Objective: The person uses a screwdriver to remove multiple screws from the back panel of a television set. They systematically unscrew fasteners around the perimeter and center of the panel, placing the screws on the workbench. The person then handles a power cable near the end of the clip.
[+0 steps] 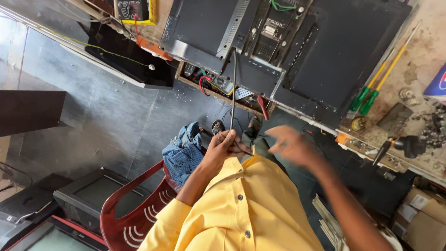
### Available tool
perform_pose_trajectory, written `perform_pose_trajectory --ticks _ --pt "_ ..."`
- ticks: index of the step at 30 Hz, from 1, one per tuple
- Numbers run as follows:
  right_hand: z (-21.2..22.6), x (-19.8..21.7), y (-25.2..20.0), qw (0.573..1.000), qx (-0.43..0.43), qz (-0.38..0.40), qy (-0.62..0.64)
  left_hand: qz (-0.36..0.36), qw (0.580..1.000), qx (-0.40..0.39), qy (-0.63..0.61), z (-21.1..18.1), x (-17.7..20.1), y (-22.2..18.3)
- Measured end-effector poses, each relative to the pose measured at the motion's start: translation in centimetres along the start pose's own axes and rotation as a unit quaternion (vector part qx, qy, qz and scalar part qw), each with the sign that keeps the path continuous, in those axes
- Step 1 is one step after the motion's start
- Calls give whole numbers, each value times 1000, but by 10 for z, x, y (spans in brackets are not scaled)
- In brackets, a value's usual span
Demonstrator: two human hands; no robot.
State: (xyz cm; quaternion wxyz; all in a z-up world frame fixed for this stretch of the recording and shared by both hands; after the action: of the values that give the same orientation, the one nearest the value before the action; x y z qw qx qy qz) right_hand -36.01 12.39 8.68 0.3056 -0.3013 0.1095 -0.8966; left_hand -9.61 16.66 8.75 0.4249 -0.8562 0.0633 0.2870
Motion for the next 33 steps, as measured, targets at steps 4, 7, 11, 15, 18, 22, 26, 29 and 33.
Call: perform_pose_trajectory --ticks 4,7,11,15,18,22,26,29,33 --pt "51 -99 23 990 111 87 15 65 996 -48 -42 -14 1 1" --pt "85 -130 39 983 107 147 -31 -4 998 -40 -53 -6 41 6" --pt "158 -124 36 974 196 109 32 91 980 -67 162 41 88 2" --pt "207 -99 28 918 54 -12 392 -57 955 -17 290 96 145 -29" --pt "208 -70 -1 929 94 -158 321 -118 946 -29 301 107 205 -51" --pt "156 -13 -58 825 68 -275 489 -170 929 -93 315 104 285 -72" --pt "79 49 -109 782 3 -308 542 -224 801 -122 541 85 335 -83" --pt "14 68 -129 837 -104 -306 442 -204 726 -137 642 49 368 -111" --pt "-50 78 -118 828 -152 -318 436 -259 709 -35 655 -5 419 -180"
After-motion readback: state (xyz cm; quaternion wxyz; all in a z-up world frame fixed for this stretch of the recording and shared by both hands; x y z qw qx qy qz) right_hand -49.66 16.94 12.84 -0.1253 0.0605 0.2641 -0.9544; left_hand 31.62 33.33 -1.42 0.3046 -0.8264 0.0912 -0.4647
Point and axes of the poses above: each hand's wrist, its own y-axis towards the middle knuckle, its own x-axis out of the back of the hand, z = x × y, the point moved 3 cm from there along y, towards the middle knuckle, and after that the axes turned 5 degrees about x, right-handed, at the moved point
